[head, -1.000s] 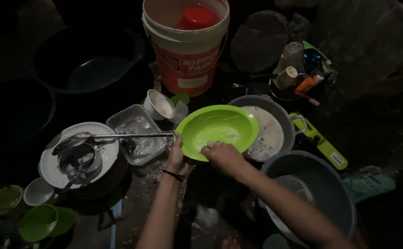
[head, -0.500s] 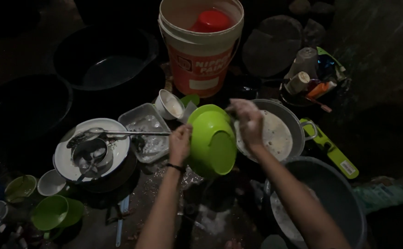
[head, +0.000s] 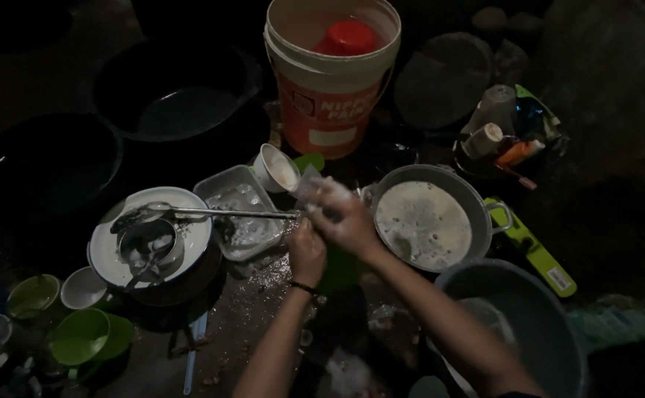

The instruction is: Manually wash a variety of dishes and utensils in a basin.

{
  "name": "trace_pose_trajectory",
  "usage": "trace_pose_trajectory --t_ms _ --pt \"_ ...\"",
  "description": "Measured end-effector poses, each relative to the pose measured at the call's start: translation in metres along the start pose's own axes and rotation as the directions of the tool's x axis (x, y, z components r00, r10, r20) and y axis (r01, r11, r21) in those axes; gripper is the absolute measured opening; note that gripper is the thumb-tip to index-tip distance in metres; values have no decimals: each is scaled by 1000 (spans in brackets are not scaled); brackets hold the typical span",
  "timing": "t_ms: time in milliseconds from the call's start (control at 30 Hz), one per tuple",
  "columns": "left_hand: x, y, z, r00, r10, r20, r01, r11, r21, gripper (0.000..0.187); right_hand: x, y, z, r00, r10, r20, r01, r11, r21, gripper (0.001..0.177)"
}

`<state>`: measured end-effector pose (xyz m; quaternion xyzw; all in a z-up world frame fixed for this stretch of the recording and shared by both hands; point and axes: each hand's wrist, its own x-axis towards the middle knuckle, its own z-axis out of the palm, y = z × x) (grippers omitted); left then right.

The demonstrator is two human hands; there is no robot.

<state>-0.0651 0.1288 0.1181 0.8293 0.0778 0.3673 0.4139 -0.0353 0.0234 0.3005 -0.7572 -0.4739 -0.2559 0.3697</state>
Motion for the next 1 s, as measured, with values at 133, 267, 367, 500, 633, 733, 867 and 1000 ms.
trace_pose_trajectory --t_ms 133,267,367,500,633,733,867,1000 --pt "19 81 -60 974 -221 46 224 913 -340 39 -13 110 19 724 593 352 -688 591 421 26" --pt "47 90 -72 971 -120 207 190 913 -362 33 7 106 16 859 398 322 -426 905 20 27" --pt "43 60 -59 989 -29 144 70 955 -289 37 27 65 7 961 153 232 -156 988 -4 30" --pt "43 92 -98 991 -131 22 128 902 -412 37 18 127 2 870 383 311 -421 905 63 41" --pt "40 52 -58 922 -259 289 366 827 -426 40 4 161 11 749 542 380 -527 836 -153 46" --pt "48 52 -45 898 -178 402 322 889 -325 37 25 100 0 866 372 334 -317 925 -209 35" --pt "43 29 -39 982 -83 171 145 910 -390 38 42 87 -15 900 326 289 -357 932 61 32" --pt "49 34 -67 852 -495 171 492 645 -585 45 12 115 -1 909 393 139 -415 816 403 28"
